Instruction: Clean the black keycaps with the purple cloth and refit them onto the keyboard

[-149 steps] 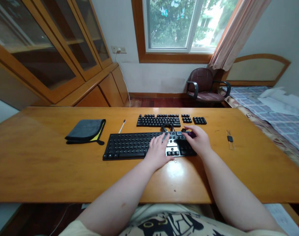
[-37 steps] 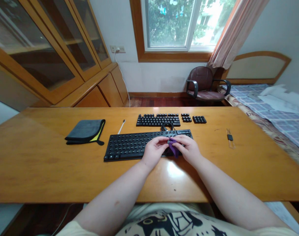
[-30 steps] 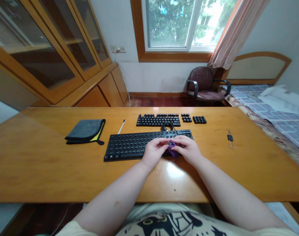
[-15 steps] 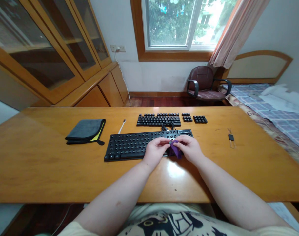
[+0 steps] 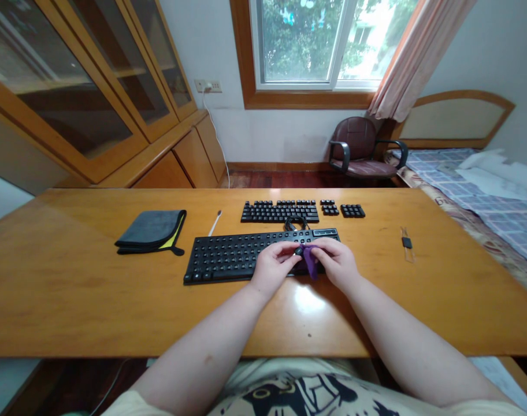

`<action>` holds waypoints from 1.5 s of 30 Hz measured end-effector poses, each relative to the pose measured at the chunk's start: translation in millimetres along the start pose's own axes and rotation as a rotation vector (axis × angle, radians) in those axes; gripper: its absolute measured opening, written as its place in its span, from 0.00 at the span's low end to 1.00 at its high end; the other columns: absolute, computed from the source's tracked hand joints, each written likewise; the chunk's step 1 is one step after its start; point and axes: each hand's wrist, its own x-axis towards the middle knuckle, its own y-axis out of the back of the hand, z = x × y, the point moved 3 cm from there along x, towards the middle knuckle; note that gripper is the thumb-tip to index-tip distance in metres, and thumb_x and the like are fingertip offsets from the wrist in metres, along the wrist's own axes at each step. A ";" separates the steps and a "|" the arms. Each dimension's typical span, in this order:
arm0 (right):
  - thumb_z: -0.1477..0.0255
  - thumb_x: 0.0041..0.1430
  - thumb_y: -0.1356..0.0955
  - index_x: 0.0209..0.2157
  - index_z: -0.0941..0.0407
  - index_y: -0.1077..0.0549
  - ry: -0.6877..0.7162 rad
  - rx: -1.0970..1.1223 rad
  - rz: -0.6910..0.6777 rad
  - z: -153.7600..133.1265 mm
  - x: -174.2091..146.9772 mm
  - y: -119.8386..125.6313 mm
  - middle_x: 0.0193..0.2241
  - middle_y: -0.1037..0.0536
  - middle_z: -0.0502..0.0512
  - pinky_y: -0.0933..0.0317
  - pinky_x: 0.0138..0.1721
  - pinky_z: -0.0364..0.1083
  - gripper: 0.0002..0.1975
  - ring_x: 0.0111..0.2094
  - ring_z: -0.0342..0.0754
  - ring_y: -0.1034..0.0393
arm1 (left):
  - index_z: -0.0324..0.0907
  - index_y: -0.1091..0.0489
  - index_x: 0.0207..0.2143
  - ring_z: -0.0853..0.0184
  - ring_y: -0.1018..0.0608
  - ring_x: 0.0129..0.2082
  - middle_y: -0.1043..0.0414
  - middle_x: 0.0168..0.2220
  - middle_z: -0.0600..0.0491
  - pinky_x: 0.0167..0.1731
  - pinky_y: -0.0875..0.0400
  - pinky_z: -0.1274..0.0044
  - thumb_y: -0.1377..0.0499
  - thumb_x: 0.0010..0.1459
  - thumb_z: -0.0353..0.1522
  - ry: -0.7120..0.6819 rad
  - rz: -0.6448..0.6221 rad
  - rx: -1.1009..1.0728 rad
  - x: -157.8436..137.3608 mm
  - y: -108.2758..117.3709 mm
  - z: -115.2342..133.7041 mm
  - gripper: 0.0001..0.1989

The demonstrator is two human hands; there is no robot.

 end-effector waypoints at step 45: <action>0.72 0.51 0.33 0.30 0.54 0.30 -0.096 0.230 -0.073 -0.6 6.2 8.0 0.31 0.29 0.52 0.36 0.36 0.46 0.02 0.33 0.46 0.31 | 0.39 0.29 0.43 0.64 0.25 0.45 0.26 0.43 0.47 0.48 0.33 0.71 0.42 0.53 0.31 0.027 -0.043 -0.146 1.6 3.2 9.9 0.14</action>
